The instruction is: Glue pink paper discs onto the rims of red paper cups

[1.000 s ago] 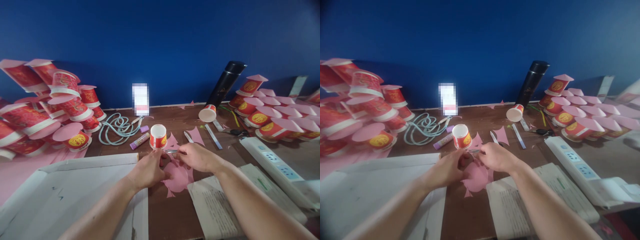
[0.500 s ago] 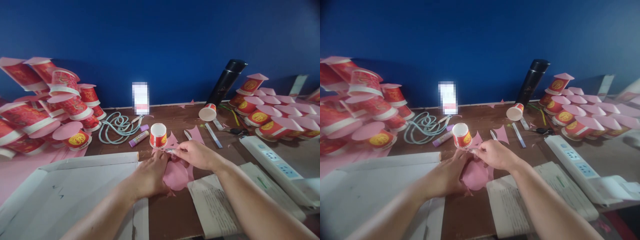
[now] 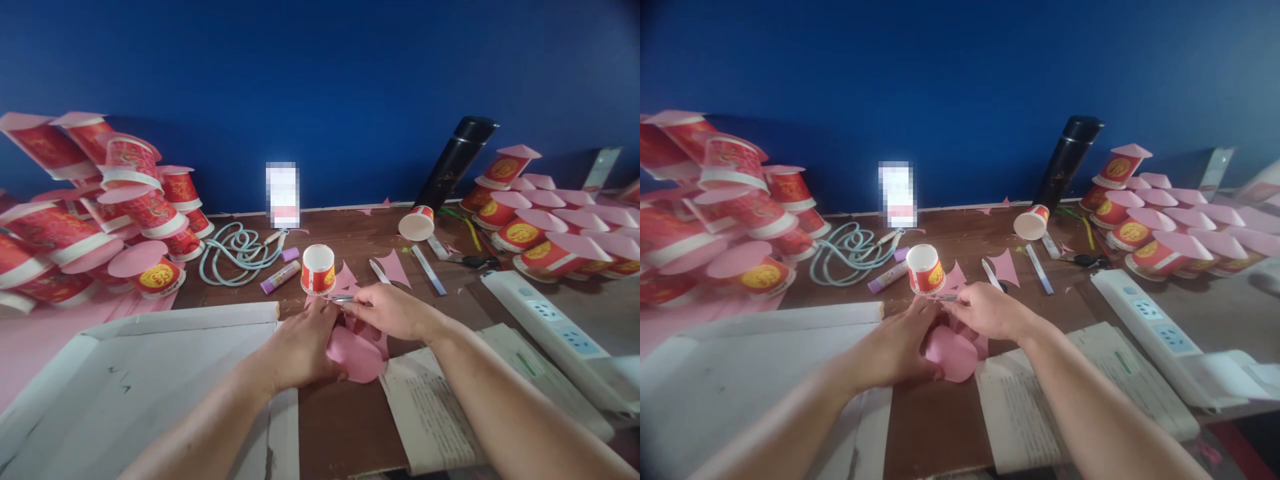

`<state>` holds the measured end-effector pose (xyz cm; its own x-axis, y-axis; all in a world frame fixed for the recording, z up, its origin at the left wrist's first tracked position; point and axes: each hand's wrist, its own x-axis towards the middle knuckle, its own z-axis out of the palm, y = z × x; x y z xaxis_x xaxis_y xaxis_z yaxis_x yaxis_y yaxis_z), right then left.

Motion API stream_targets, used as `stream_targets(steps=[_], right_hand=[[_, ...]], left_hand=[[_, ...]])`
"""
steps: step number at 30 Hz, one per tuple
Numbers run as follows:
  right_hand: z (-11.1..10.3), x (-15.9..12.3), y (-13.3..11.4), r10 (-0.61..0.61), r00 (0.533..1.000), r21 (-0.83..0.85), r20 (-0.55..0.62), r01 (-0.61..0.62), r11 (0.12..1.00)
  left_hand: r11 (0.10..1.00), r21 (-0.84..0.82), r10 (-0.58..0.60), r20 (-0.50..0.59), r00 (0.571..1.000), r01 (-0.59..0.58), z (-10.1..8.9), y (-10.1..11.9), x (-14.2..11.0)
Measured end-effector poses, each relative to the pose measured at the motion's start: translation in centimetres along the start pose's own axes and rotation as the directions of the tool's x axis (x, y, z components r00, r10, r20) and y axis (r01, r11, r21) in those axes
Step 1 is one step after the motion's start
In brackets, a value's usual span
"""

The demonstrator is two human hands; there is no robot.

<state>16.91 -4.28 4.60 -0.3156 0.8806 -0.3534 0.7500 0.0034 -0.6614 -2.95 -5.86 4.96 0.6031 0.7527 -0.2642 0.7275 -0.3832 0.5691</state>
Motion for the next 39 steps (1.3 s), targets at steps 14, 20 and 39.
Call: stream_targets(steps=[14,20,39], right_hand=[[0.1,0.2,0.3,-0.055,0.997,0.07,0.061,0.051,0.996],[0.3,0.4,0.6,-0.056,0.997,0.052,0.049,0.053,0.997],[-0.9,1.2,1.0,0.017,0.944,0.251,-0.33,0.07,0.966]], left_hand=[[0.999,-0.031,-0.015,0.001,1.0,0.015,-0.2,0.2,0.0],[0.998,-0.051,-0.032,-0.002,0.999,0.032,-0.1,0.1,0.0],[0.648,-0.761,-0.022,0.019,1.0,0.029,-3.2,-1.5,0.1]])
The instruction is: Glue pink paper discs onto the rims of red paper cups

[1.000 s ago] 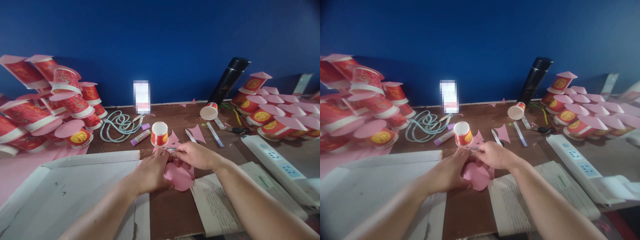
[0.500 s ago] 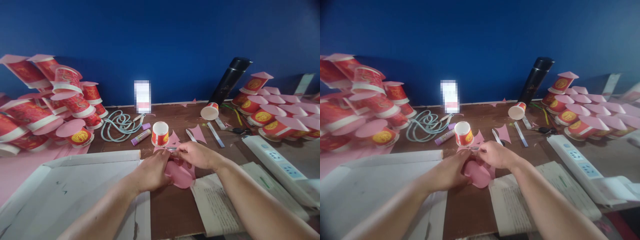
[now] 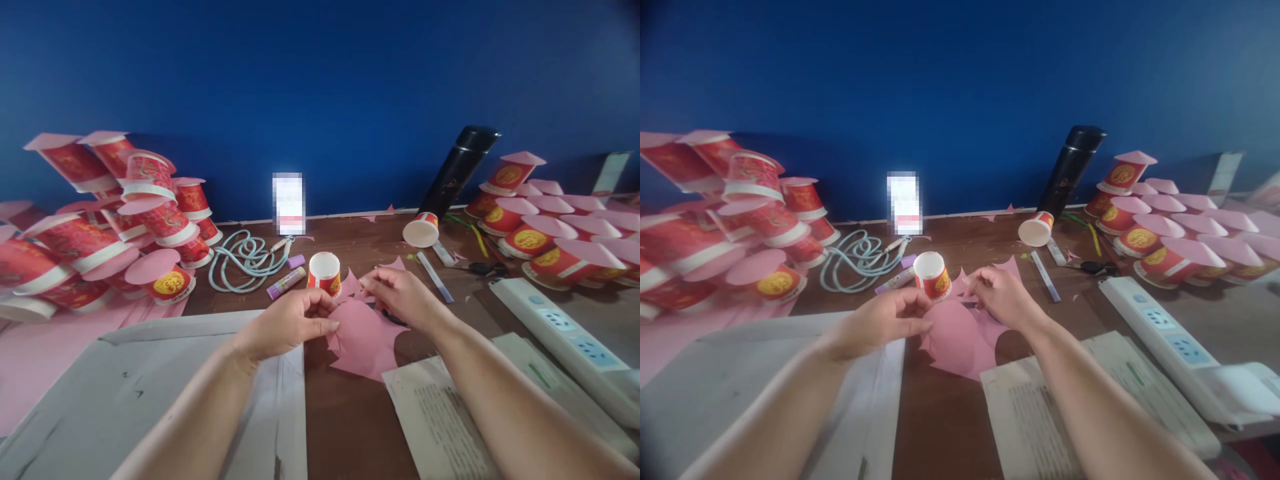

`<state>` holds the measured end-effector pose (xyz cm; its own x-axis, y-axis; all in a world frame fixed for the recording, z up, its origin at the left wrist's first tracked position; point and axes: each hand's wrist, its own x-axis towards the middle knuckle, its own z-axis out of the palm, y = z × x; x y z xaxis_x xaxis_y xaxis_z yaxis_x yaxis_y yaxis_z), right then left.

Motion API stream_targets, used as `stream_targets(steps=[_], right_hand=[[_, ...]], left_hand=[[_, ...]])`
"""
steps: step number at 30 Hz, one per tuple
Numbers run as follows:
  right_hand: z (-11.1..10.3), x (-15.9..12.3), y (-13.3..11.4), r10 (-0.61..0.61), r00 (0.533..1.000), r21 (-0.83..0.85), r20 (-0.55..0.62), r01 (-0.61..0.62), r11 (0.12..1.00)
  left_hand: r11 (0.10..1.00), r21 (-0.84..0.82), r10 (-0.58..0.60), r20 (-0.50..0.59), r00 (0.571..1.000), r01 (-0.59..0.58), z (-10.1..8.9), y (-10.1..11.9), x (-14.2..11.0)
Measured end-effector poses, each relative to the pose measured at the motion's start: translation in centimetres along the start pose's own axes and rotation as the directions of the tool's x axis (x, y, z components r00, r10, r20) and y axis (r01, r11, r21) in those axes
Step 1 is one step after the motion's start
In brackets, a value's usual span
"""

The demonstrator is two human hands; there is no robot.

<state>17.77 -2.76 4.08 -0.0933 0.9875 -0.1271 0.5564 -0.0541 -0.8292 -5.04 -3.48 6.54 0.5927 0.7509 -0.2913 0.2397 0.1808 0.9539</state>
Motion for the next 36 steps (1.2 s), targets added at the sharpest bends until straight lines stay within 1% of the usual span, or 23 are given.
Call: stream_targets(steps=[3,5,7,8,10,11,13,15,16,18,19,23,26,29,31,34,36], right_hand=[[0.1,0.4,0.3,0.02,0.996,0.011,-0.092,-0.019,1.0],[0.3,0.7,0.7,0.017,0.991,0.023,-0.131,-0.014,1.0],[0.6,0.9,1.1,-0.008,0.985,0.039,-0.171,0.014,0.999],[0.8,0.9,1.2,-0.023,0.98,0.051,-0.196,0.034,0.998],[1.1,0.9,1.5,-0.063,0.966,0.073,-0.251,0.084,0.994],[1.3,0.7,1.5,-0.097,0.957,0.077,-0.273,0.122,0.989],[1.7,0.3,1.3,-0.218,0.926,0.045,-0.308,0.243,0.969],[2.3,-0.3,1.0,-0.382,0.86,-0.033,-0.338,0.395,0.918],[2.6,-0.5,0.8,-0.45,0.826,-0.068,-0.34,0.456,0.887],[3.2,-0.9,0.5,-0.519,0.786,-0.106,-0.336,0.516,0.85],[3.4,-0.9,0.5,-0.526,0.78,-0.112,-0.338,0.522,0.846],[3.8,-0.6,0.4,-0.483,0.789,-0.115,-0.38,0.478,0.871],[3.9,-0.5,-0.2,-0.529,0.758,-0.217,-0.38,0.483,0.848],[4.3,-0.6,-1.1,-0.6,0.741,-0.377,-0.302,0.485,0.789],[4.7,-0.5,-1.6,-0.619,0.734,-0.459,-0.28,0.464,0.758],[5.2,-0.2,-1.9,-0.613,0.725,-0.524,-0.314,0.406,0.749],[5.4,0.1,-1.9,-0.585,0.738,-0.542,-0.335,0.357,0.761]], left_hand=[[0.985,-0.161,0.052,-0.074,0.996,-0.063,-1.2,0.9,0.1],[0.944,-0.305,0.075,-0.177,0.981,-0.127,-2.2,1.7,0.7],[0.851,-0.451,0.12,-0.331,0.936,-0.268,-3.0,2.4,1.7],[0.803,-0.506,0.111,-0.391,0.913,-0.315,-3.3,2.7,2.2],[0.736,-0.559,0.093,-0.477,0.874,-0.383,-3.7,3.0,3.2],[0.715,-0.578,0.078,-0.492,0.867,-0.392,-3.8,2.9,3.5],[0.692,-0.616,0.035,-0.491,0.87,-0.375,-3.7,2.2,4.0],[0.669,-0.648,0.011,-0.479,0.878,-0.362,-3.5,1.2,4.3],[0.645,-0.664,0.009,-0.488,0.873,-0.378,-3.3,0.7,4.3],[0.592,-0.698,0.007,-0.495,0.869,-0.403,-3.0,-0.1,4.4],[0.565,-0.713,0.01,-0.497,0.868,-0.415,-2.9,-0.4,4.5],[0.464,-0.756,0.052,-0.497,0.866,-0.462,-2.3,-1.1,4.9],[0.411,-0.788,0.041,-0.486,0.873,-0.458,-2.0,-1.9,5.4],[0.402,-0.797,0.001,-0.493,0.87,-0.451,-1.8,-2.7,5.8],[0.409,-0.791,0.001,-0.497,0.868,-0.454,-1.7,-2.9,5.9],[0.431,-0.778,0.024,-0.497,0.867,-0.458,-1.7,-3.0,5.9],[0.444,-0.771,0.045,-0.49,0.871,-0.457,-1.7,-3.0,5.8]])
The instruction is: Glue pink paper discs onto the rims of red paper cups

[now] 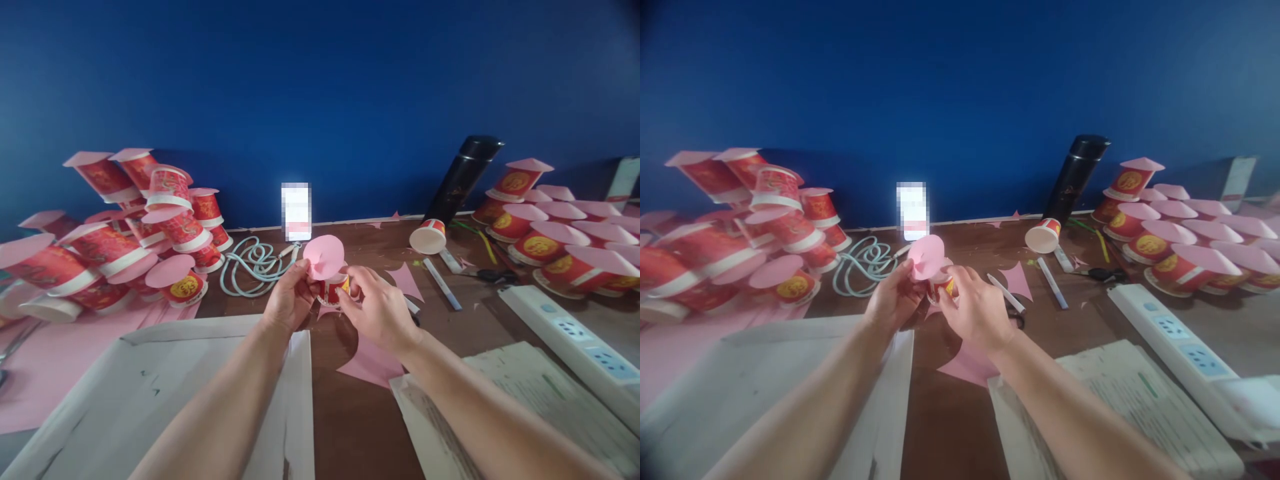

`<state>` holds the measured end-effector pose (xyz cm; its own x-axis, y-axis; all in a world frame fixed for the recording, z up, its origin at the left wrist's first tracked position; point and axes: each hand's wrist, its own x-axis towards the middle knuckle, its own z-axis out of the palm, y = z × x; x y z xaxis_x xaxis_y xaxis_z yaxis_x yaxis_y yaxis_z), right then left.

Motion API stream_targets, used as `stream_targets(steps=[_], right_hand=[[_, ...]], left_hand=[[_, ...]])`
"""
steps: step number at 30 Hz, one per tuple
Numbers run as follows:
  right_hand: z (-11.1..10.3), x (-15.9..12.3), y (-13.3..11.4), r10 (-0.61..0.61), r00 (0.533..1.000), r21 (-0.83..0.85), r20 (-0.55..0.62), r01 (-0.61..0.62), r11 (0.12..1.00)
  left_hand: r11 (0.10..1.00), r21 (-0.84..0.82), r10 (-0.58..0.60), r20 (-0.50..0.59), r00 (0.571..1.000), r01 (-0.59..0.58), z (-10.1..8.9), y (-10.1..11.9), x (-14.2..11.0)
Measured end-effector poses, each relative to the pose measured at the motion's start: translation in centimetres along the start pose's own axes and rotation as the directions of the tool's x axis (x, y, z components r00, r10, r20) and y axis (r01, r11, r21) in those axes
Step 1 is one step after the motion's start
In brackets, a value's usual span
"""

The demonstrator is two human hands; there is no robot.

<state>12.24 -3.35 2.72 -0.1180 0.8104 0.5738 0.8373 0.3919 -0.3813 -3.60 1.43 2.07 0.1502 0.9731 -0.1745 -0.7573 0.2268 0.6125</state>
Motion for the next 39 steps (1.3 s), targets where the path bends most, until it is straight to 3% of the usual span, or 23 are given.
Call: stream_targets(steps=[7,16,22,26,29,33,36,39], right_hand=[[0.3,0.7,0.0,0.056,0.998,-0.021,0.034,-0.056,0.998],[-0.1,1.1,-0.2,0.138,0.985,0.132,0.106,-0.152,0.98],[-0.3,1.4,-0.4,0.221,0.955,0.274,0.2,-0.271,0.923],[-0.1,1.3,-0.2,0.223,0.951,0.351,0.216,-0.288,0.891],[0.2,1.1,0.0,0.19,0.966,0.338,0.175,-0.24,0.91],[0.5,0.4,0.2,0.04,0.999,0.151,0.001,-0.04,0.988],[0.6,0.1,0.3,-0.076,0.995,0.002,-0.069,0.076,0.997],[0.7,0.0,0.5,-0.12,0.989,-0.092,-0.089,0.111,0.99]], left_hand=[[1.0,0.02,-0.006,0.065,0.998,0.005,-0.3,0.0,0.2],[0.999,0.051,-0.01,0.105,0.994,0.005,-0.3,0.0,0.0],[0.998,0.056,-0.005,0.098,0.995,0.0,-0.2,0.0,0.0],[0.998,0.063,-0.018,0.076,0.997,0.013,-0.1,0.0,0.0],[0.998,0.063,-0.03,0.07,0.997,0.026,-0.1,0.1,-0.1],[0.998,0.047,-0.035,0.075,0.997,0.032,0.0,0.1,-0.2],[0.999,0.041,-0.029,0.086,0.996,0.025,-0.1,0.1,-0.1],[0.999,0.04,-0.023,0.101,0.995,0.019,-0.2,0.1,-0.1]])
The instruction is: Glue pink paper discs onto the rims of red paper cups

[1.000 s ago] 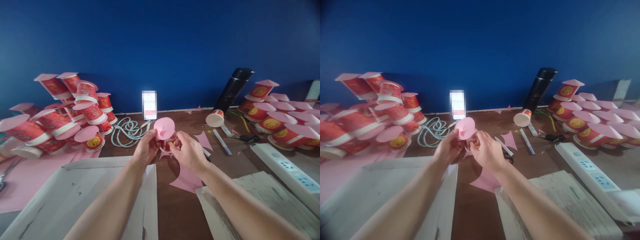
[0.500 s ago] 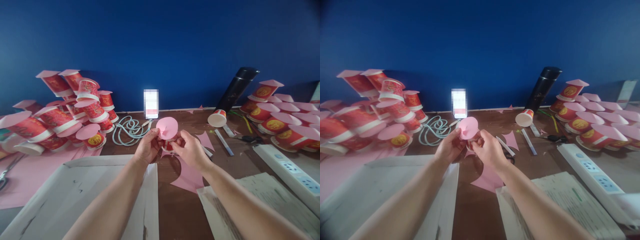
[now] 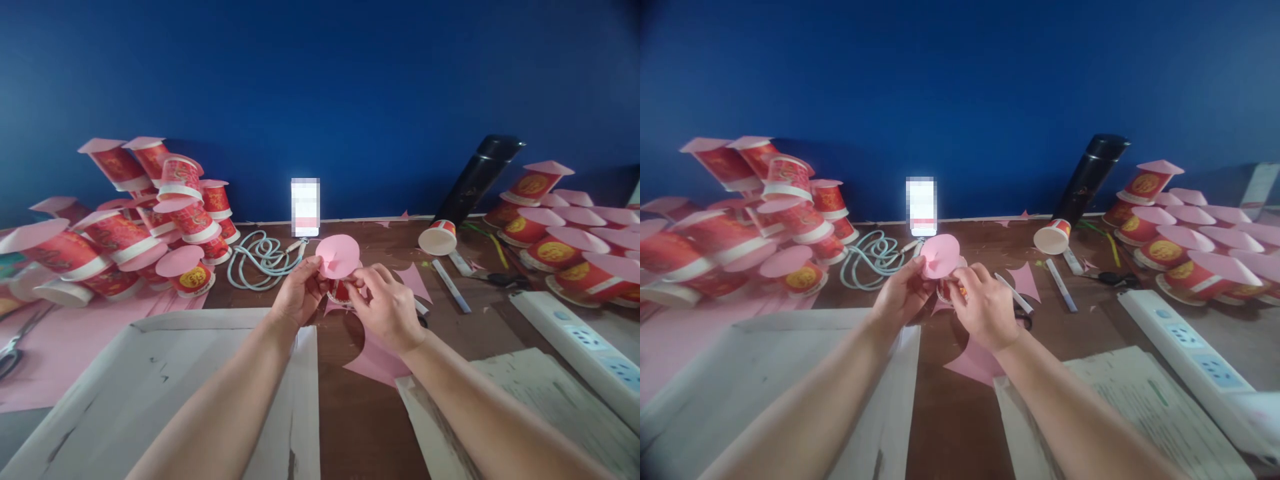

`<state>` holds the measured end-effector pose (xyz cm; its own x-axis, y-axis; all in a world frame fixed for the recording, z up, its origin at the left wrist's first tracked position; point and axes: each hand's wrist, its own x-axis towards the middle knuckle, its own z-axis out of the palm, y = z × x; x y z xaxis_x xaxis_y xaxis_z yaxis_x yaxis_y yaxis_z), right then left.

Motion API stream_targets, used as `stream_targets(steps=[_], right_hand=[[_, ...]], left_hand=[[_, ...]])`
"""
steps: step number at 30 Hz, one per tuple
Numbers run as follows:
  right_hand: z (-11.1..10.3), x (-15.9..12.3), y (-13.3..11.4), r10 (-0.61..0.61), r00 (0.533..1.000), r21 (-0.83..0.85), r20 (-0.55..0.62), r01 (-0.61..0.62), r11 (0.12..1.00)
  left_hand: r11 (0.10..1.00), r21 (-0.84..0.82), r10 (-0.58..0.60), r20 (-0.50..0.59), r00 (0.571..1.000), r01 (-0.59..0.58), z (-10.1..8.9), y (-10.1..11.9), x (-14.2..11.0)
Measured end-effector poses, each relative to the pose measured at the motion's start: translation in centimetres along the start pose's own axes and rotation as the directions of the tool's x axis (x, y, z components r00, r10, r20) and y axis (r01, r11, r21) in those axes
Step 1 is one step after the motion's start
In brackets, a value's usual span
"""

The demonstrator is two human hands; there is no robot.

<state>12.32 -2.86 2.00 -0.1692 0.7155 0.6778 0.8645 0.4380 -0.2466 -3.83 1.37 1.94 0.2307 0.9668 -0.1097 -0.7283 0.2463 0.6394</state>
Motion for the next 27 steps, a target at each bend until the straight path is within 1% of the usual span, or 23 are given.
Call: stream_targets(steps=[4,10,16,20,24,27], right_hand=[[0.2,-0.1,0.3,-0.025,1.0,-0.037,-0.015,0.024,0.999],[0.2,-0.2,0.3,-0.032,0.999,-0.019,-0.018,0.031,0.999],[-0.5,-0.6,-0.1,0.037,0.999,0.126,-0.038,-0.032,0.992],[-0.9,-0.8,-0.1,0.089,0.995,0.23,-0.053,-0.075,0.97],[-1.5,-0.8,0.0,0.172,0.985,0.39,0.022,-0.167,0.906],[-1.8,-0.8,0.2,0.155,0.986,0.4,0.057,-0.165,0.902]], left_hand=[[1.0,-0.001,-0.01,0.0,1.0,0.01,-0.1,0.0,0.0],[1.0,0.001,-0.007,-0.003,1.0,0.007,-0.2,0.1,0.0],[1.0,-0.003,-0.008,-0.056,0.998,0.008,-0.2,0.1,0.1],[1.0,-0.027,-0.007,-0.086,0.996,0.005,0.0,0.1,0.1],[0.997,-0.064,-0.054,-0.098,0.994,0.048,0.1,0.1,0.1],[0.996,-0.064,-0.069,-0.105,0.992,0.063,0.1,0.2,0.0]])
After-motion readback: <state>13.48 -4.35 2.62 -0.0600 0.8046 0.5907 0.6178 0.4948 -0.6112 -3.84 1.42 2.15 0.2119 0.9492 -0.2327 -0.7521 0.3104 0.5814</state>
